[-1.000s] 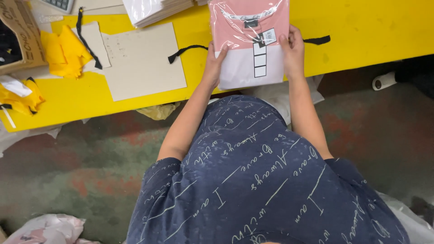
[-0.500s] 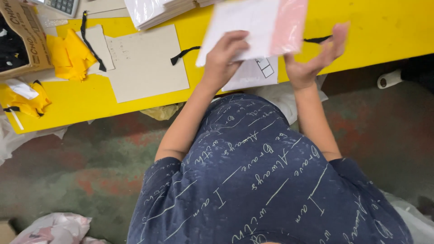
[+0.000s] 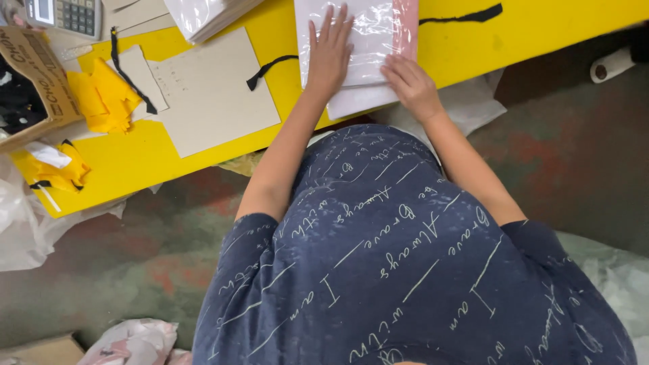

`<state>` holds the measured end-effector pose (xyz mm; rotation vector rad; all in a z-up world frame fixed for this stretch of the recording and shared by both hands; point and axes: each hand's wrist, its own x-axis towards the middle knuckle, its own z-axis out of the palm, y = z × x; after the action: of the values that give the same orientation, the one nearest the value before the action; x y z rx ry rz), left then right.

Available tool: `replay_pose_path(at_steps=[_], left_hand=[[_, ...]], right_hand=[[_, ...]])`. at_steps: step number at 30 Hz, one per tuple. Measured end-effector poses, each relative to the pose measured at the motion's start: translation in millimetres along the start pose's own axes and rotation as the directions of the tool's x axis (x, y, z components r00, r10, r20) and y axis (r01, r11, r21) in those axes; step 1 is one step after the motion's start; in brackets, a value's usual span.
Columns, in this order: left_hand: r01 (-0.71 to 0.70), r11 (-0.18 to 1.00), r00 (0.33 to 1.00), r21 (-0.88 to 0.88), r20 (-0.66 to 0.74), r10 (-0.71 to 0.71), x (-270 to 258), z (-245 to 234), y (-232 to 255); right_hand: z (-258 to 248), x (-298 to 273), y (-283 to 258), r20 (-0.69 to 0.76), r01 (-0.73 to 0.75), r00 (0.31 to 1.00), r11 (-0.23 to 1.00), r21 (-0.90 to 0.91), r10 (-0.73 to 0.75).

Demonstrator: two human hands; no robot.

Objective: The person folds pink and white garments, places them into clear plastic bags, and secures the packages with black ribbons. They stack the finished packages on a yellow table.

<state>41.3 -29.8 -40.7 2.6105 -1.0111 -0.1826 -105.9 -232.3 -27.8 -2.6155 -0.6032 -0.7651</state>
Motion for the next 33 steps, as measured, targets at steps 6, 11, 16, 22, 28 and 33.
replay_pose_path(at_steps=[6, 11, 16, 22, 28, 33], left_hand=[[0.084, 0.977, 0.991, 0.197, 0.09, -0.104, 20, -2, 18], [0.088, 0.969, 0.992, 0.229, 0.07, -0.106, 12, 2, 20], [0.079, 0.974, 0.994, 0.212, 0.056, -0.093, 10, 8, 17], [0.071, 0.983, 0.997, 0.171, 0.0, -0.072, 7, 17, 13], [0.072, 0.987, 0.997, 0.144, -0.006, -0.072, 3, 20, 10], [0.144, 0.984, 0.989, 0.107, -0.044, -0.14, -6, 27, 1]], right_hand=[[-7, 9, 0, 0.015, 0.065, 0.998, 0.998, -0.003, -0.065], [-2, 11, 0, -0.042, 0.059, 0.997, 0.996, -0.067, -0.061], [19, -1, -2, -0.085, -0.207, 0.973, 0.976, 0.075, 0.213], [8, 22, -17, -0.118, -0.628, 0.637, 0.601, 0.494, 0.762], [13, 11, -6, -0.176, -0.623, 0.595, 0.589, 0.515, 0.784], [0, -28, 26, 0.004, -0.287, -0.031, -0.013, 0.958, 1.0]])
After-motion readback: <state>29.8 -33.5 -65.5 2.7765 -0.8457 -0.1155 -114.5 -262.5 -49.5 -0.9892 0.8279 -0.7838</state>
